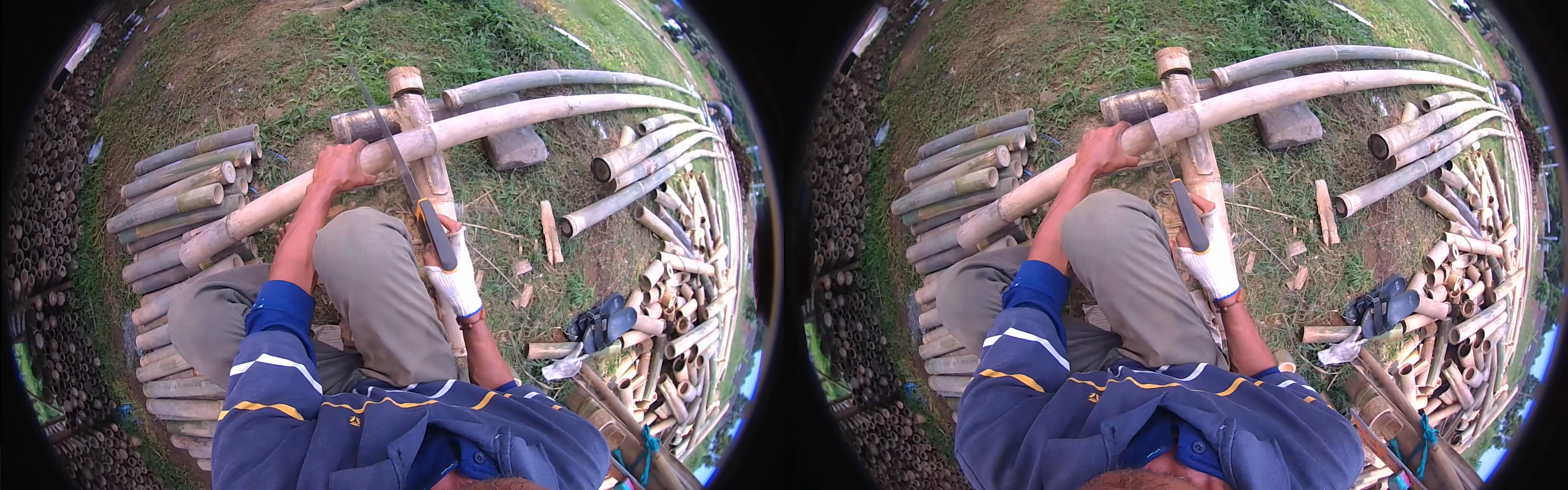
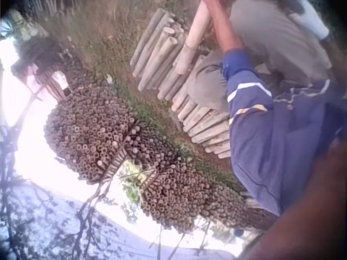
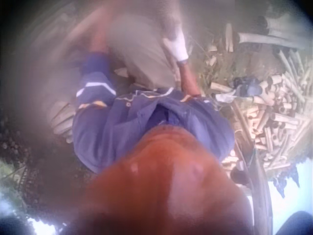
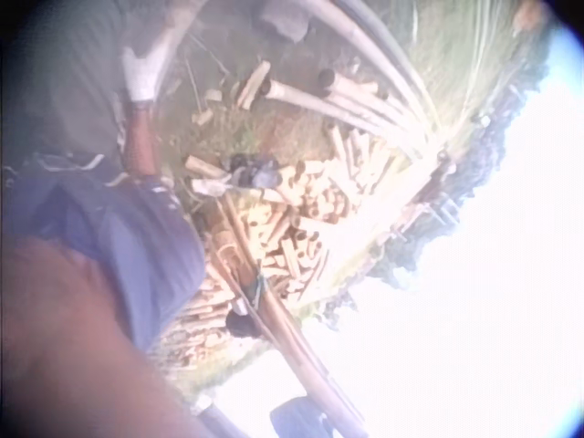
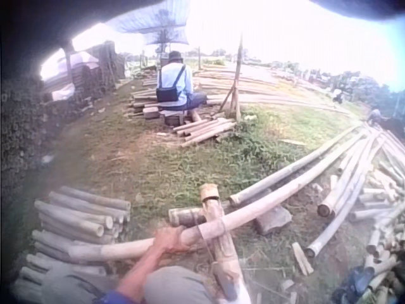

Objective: The person sits on the ground and uses a hand saw to cut long bamboo poles into shorter sections. They repeatedly position each pole on a support, saw through it, and set the cut pieces aside.

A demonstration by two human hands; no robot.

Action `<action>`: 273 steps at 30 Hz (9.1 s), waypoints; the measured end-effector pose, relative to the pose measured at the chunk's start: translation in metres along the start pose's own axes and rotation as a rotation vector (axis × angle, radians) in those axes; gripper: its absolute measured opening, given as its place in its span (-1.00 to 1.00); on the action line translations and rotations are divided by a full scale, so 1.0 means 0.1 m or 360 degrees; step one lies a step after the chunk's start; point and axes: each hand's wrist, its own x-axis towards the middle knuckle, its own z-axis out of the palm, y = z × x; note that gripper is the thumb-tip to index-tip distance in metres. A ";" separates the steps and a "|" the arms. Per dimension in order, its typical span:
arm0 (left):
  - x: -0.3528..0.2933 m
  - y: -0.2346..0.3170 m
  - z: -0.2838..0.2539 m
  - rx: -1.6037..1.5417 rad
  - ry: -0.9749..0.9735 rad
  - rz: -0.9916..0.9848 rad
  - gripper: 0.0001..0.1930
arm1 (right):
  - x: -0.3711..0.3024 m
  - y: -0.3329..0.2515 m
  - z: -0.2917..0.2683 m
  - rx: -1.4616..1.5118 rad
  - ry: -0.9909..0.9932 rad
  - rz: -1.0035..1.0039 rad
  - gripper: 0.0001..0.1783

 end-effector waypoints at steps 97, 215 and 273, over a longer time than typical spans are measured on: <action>-0.24 0.18 0.02 0.0048 0.0194 -0.0031 -0.13 | 0.66 0.98 0.56 0.0307 -0.0038 -0.0237 -0.29; -0.04 -0.19 0.08 0.0088 0.0090 -0.0002 -0.22 | -0.98 -0.05 -0.28 -0.0279 -0.0061 -0.0030 -0.30; -0.16 -0.11 0.25 0.0038 0.0300 0.0029 -0.33 | -1.20 0.24 -0.34 -0.0432 0.0039 -0.0149 -0.54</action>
